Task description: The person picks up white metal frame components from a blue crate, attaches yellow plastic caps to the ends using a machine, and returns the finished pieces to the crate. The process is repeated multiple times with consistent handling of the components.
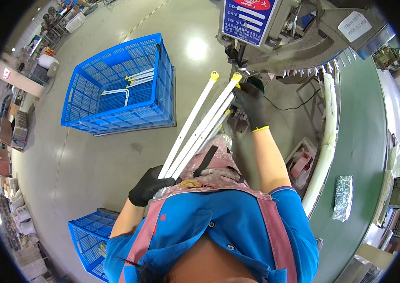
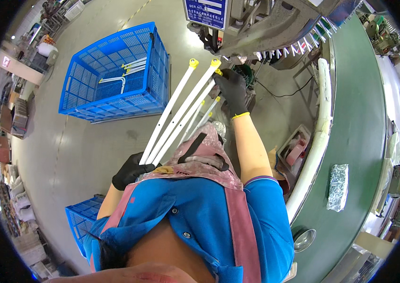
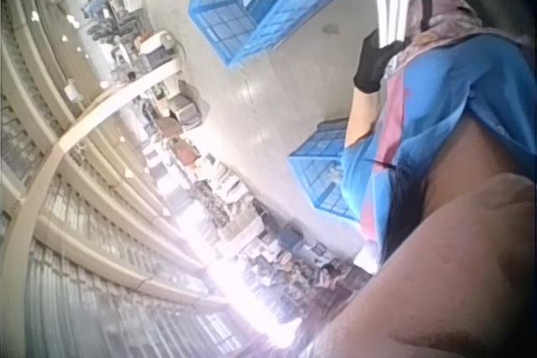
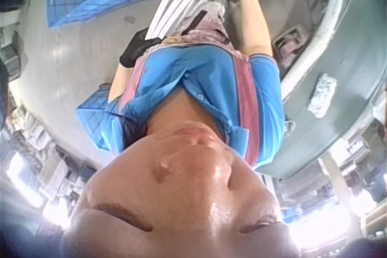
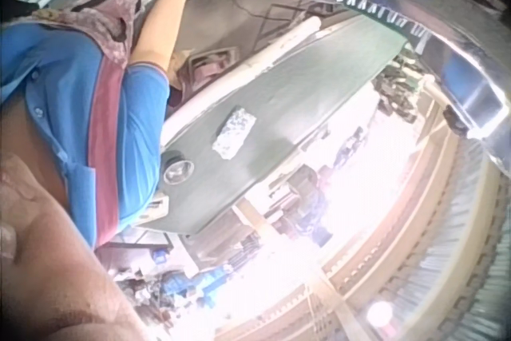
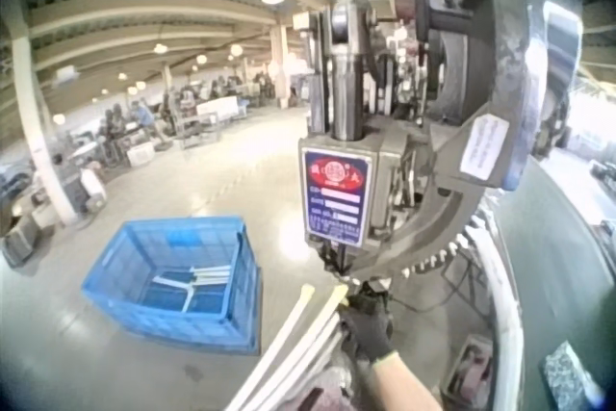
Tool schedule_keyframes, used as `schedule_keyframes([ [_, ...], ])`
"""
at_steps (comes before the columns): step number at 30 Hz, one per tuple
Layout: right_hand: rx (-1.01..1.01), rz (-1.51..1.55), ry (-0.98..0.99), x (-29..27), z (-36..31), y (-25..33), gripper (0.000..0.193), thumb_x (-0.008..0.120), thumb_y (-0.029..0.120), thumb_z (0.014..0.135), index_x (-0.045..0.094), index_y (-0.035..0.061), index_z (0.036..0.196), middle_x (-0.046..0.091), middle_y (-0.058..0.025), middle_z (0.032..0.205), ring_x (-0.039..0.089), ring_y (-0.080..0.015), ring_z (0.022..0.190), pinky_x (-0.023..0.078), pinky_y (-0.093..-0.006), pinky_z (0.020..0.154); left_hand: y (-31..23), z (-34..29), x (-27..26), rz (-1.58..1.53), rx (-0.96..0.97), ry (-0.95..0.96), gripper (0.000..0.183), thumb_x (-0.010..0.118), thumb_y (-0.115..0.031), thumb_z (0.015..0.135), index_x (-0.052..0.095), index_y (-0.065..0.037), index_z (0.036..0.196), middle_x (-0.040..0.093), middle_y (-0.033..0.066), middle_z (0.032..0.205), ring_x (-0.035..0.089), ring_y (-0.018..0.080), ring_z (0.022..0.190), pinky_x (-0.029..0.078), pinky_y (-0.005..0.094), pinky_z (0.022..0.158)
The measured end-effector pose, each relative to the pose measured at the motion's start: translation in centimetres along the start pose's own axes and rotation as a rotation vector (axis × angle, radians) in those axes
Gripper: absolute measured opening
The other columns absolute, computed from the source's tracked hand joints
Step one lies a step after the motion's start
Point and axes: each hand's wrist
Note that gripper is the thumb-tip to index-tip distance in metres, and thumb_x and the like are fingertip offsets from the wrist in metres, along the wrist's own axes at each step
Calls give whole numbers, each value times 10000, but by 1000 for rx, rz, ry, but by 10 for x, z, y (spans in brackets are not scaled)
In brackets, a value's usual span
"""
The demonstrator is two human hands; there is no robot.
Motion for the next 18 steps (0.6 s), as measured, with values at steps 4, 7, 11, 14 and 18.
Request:
schedule_keyframes([
  [4, -40, 225, 37, -6, 3, 9, 288, 672, 192, 768, 663, -5, 978, 678, -58, 855, 605, -114, 731, 473, -260, 677, 6, -8, 2, 32, 37, -66, 491, 660, -150, 784, 509, 52, 1206, 627, 138, 1063, 598, 183, 944, 453, 303, 856],
  [7, -89, 187, 48, -10, 4, 23, 271, 700, 144, 773, 661, -12, 991, 668, -32, 879, 583, -84, 746, 462, -225, 697, 5, -15, 1, 33, 44, -105, 511, 653, -129, 784, 483, 51, 1231, 616, 142, 1090, 598, 186, 951, 452, 308, 867],
  [11, -208, 272, -18, 0, 9, 32, 331, 729, 242, 746, 665, 6, 969, 679, -59, 842, 608, -110, 742, 477, -256, 692, 3, -15, 4, -53, 57, -118, 479, 631, -89, 780, 482, 53, 1212, 618, 154, 1080, 605, 209, 961, 455, 330, 888],
  [14, -198, 277, 16, 1, 14, 28, 309, 739, 220, 747, 664, 3, 954, 678, -47, 845, 604, -100, 737, 475, -245, 681, 5, -9, 6, -87, 42, -134, 456, 616, -74, 779, 486, 61, 1196, 622, 158, 1061, 608, 215, 963, 458, 331, 887],
  [18, -200, 209, 57, 2, 20, 23, 284, 750, 175, 742, 657, -5, 942, 676, -28, 851, 595, -83, 736, 470, -239, 675, 12, 1, 8, -86, 40, -129, 451, 605, -67, 782, 481, 66, 1195, 622, 165, 1054, 609, 218, 964, 459, 321, 885],
])
Point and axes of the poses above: each hand's wrist, its own z-axis towards the middle knuckle, its own x-axis out of the palm, y = z × x
